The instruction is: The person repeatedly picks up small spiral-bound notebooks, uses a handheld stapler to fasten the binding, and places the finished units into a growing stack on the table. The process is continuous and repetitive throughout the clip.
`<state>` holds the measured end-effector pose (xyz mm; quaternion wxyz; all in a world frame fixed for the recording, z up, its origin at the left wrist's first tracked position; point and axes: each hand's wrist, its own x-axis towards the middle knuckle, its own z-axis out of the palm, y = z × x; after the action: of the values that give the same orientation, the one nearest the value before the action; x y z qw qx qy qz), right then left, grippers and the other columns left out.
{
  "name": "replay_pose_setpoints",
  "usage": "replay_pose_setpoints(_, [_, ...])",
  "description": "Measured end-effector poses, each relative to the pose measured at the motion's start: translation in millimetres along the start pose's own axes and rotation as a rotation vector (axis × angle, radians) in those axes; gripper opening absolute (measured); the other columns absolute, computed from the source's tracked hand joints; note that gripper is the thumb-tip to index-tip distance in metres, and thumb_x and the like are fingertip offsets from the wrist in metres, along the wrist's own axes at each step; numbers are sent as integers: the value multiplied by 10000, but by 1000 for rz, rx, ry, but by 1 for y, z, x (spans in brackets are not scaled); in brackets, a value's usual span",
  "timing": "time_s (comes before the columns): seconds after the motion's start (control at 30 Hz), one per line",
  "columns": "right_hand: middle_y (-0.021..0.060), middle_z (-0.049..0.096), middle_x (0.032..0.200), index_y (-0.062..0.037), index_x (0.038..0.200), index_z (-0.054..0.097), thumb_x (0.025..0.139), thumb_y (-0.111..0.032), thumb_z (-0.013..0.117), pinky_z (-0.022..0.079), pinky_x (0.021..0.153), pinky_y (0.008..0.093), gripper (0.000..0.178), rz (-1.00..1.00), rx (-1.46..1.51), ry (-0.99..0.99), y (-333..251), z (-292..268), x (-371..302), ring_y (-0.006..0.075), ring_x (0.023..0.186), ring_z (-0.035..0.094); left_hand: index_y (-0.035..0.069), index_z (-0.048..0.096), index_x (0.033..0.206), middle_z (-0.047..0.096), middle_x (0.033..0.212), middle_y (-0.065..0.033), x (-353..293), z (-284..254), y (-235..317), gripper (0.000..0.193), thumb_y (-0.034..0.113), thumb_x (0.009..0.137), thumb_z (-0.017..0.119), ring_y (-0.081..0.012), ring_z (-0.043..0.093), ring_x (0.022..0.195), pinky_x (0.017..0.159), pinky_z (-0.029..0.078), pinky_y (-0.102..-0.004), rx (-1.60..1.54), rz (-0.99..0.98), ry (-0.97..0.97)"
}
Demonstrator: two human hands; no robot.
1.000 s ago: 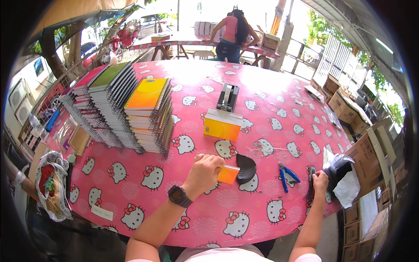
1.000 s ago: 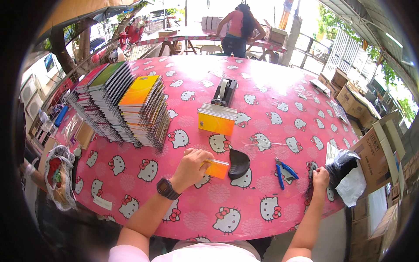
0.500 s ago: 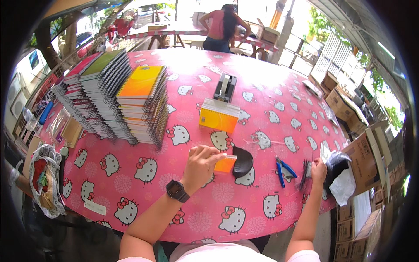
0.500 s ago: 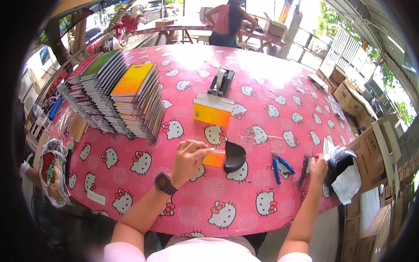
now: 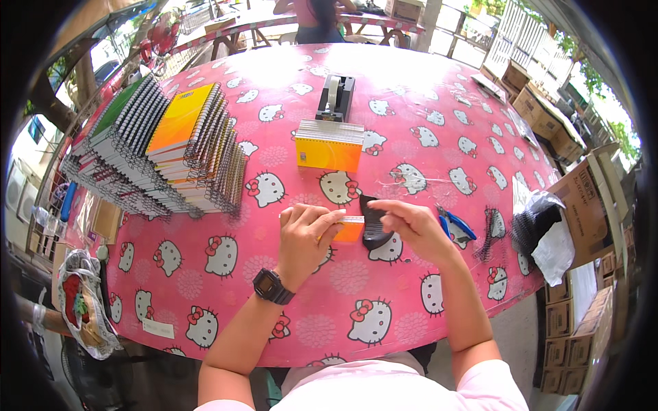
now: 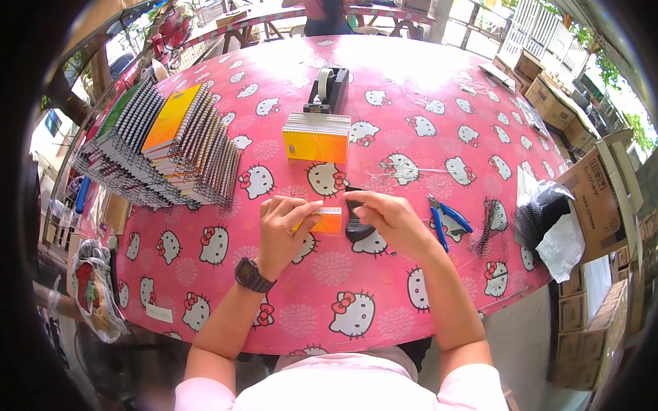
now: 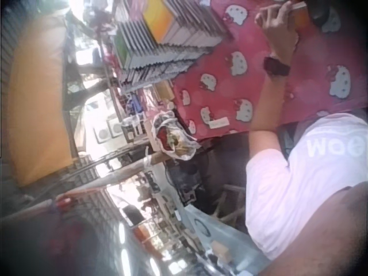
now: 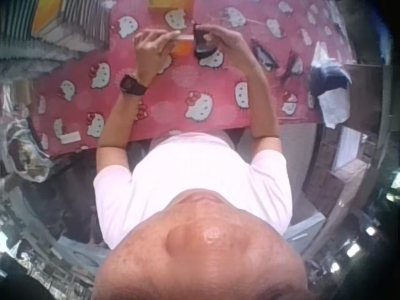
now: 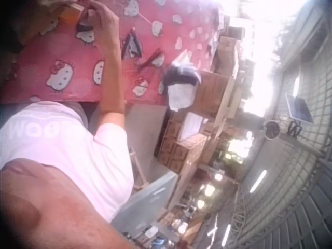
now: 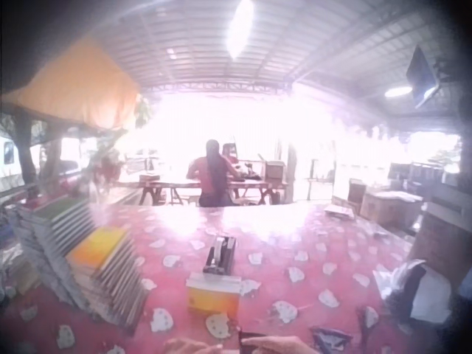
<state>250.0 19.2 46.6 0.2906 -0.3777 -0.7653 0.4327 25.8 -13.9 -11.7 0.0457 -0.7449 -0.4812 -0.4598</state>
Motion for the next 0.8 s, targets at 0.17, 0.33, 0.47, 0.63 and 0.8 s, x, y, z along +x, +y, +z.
replay_pose_setpoints(0.17, [17, 621, 882, -44, 1030, 644, 818, -22, 659, 467, 678, 233, 214, -26, -96, 76, 9, 5, 4, 89, 783, 582, 165, 695, 882, 630, 791, 55, 3, 1, 3, 100, 176, 783, 699, -144, 555, 800, 780, 346, -324, -45, -29, -13])
replay_pose_setpoints(0.33, [52, 615, 912, -27, 992, 633, 789, 43, 649, 489, 711, 270, 215, -116, -21, 106, 24, 11, 2, 134, 787, 600, 164, 693, 868, 632, 778, 50, 2, 3, 2, 97, 175, 773, 710, -140, 557, 786, 772, 342, -321, -64, -43, -22])
replay_pose_setpoints(0.47, [52, 606, 890, -27, 985, 634, 787, 38, 655, 485, 712, 277, 209, -163, -28, 65, 23, 13, 5, 139, 771, 591, 164, 694, 867, 638, 786, 46, 2, -1, 1, 99, 173, 771, 711, -139, 556, 782, 765, 341, -319, -70, -39, -41])
replay_pose_setpoints(0.63, [57, 589, 865, -44, 1065, 619, 804, -20, 669, 473, 657, 281, 267, 164, 26, -161, 13, 7, 4, 127, 747, 569, 158, 694, 857, 639, 777, 41, 2, -7, 1, 71, 183, 791, 694, -148, 563, 798, 770, 343, -325, -75, -65, -89])
replay_pose_setpoints(0.8, [74, 614, 811, -67, 1192, 543, 871, -96, 620, 472, 597, 302, 331, -145, 7, 11, 20, 18, 1, 159, 635, 560, 121, 654, 948, 638, 885, -16, 12, -6, 18, 215, 217, 764, 713, -208, 562, 855, 804, 348, -365, -62, -24, -123])
